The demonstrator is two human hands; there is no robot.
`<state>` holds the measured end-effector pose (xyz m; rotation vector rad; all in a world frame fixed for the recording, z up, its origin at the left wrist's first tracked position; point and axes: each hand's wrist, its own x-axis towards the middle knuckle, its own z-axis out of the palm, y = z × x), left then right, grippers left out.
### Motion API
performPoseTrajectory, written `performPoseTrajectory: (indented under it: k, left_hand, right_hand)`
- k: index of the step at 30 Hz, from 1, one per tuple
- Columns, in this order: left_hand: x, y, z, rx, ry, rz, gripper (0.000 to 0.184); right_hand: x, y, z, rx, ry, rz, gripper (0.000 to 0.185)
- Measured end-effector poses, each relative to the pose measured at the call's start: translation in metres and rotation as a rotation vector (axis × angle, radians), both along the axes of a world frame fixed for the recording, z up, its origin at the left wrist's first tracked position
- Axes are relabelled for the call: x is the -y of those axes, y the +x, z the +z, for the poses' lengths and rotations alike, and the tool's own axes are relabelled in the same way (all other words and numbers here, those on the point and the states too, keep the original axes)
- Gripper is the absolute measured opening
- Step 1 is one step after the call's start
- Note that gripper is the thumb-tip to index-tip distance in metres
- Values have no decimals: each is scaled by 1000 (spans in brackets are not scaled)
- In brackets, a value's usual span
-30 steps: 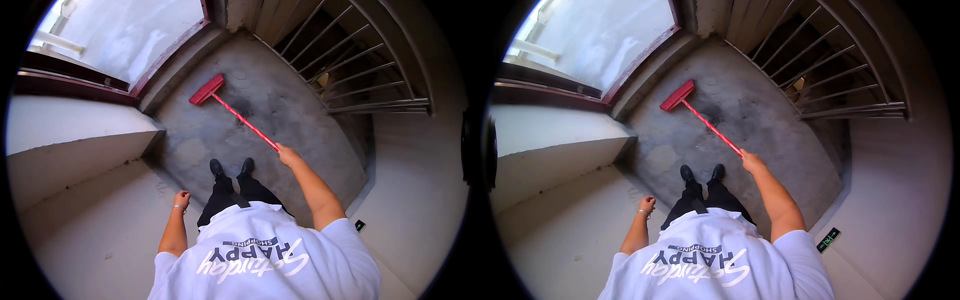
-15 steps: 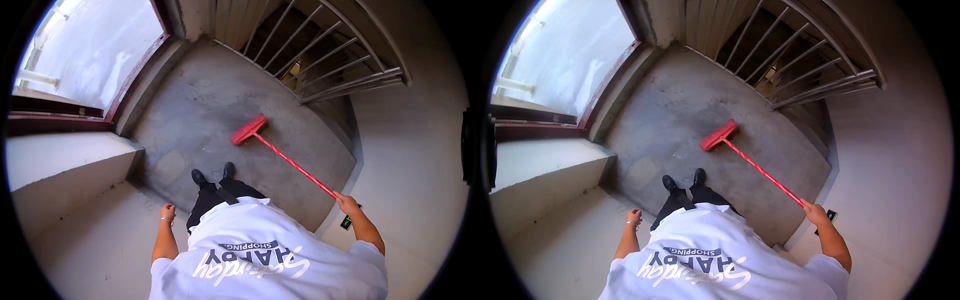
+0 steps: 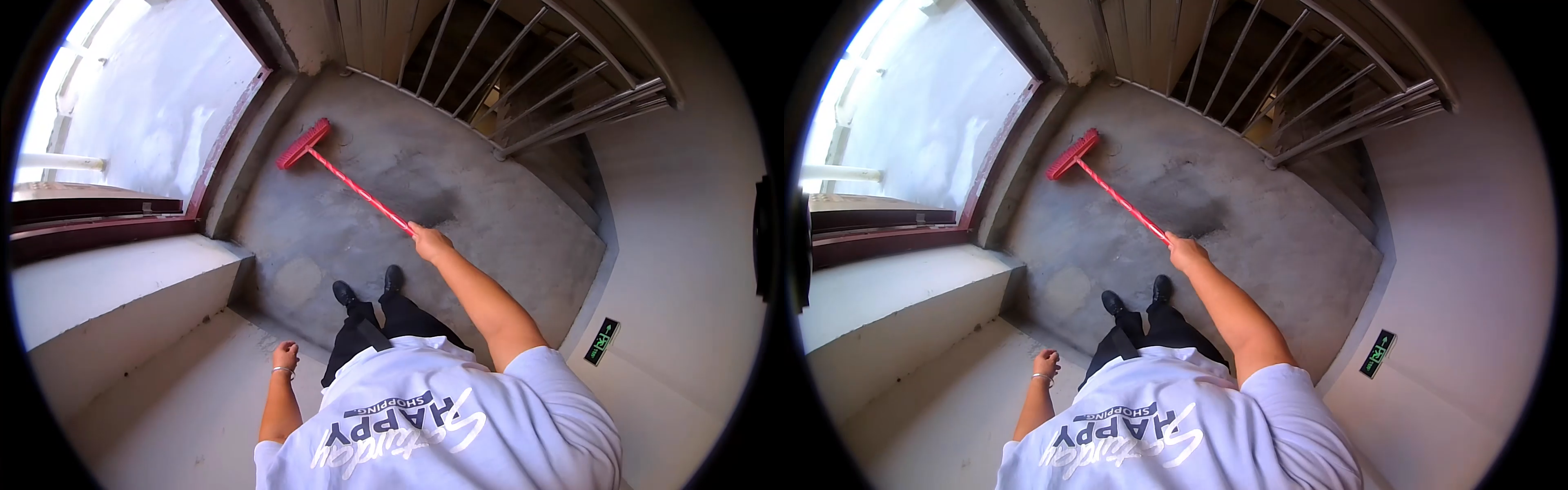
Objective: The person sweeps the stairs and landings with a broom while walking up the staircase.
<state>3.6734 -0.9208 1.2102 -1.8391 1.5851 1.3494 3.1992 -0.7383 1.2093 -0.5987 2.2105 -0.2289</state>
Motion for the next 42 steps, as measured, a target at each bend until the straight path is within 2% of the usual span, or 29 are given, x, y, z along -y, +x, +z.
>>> performPoseTrajectory:
  k: [2,4,7,9,11,14,15,17,18,20,24,26,29,32,34,38,40,42]
  left_hand:
    - [-1,9,4,18,17,58,27]
    - [-7,21,5,9,19,80,27]
    - [-21,34,-4,41,46,105,26]
    - [-32,46,-15,70,75,147,26]
    - [-42,41,-14,87,89,156,26]
    - [-50,34,-18,102,129,142,27]
    - [-49,32,-20,100,130,103,28]
    - [-44,17,-21,91,130,67,29]
    - [-39,11,-23,94,130,63,29]
    - [-26,3,-32,37,64,26,29]
    - [4,-29,-11,-25,-13,-6,26]
    - [16,-34,-6,-35,-33,-24,26]
    - [17,-29,-5,-57,-50,-26,25]
    - [8,-16,-2,-60,-55,25,25]
    - [-8,-2,1,4,3,87,29]
    - [-47,41,-11,83,52,172,29]
    - [-62,55,-10,185,142,135,30]
    - [-66,59,-15,169,138,102,32]
  right_hand:
    - [16,-4,8,-1,30,23,43]
    - [-6,-14,22,29,118,22,41]
    - [-103,-24,63,61,234,22,42]
    - [-165,-23,116,62,373,-20,43]
    - [-232,-18,152,-74,301,-37,38]
    - [-286,-13,192,-72,291,-74,36]
    - [-293,-5,187,-69,294,-82,36]
    - [-296,-4,168,-94,104,-24,39]
    - [-286,-3,150,-77,123,-24,39]
    - [-230,-1,108,-76,116,25,42]
    - [-89,-2,37,-62,51,102,42]
    - [-27,3,28,-12,37,71,41]
    - [12,2,10,-5,42,100,40]
    - [-38,-2,26,36,170,95,40]
    - [-112,0,49,55,232,77,40]
    - [-231,14,134,-36,201,87,40]
    - [-245,20,161,-33,195,80,40]
    - [-244,22,174,-2,151,91,40]
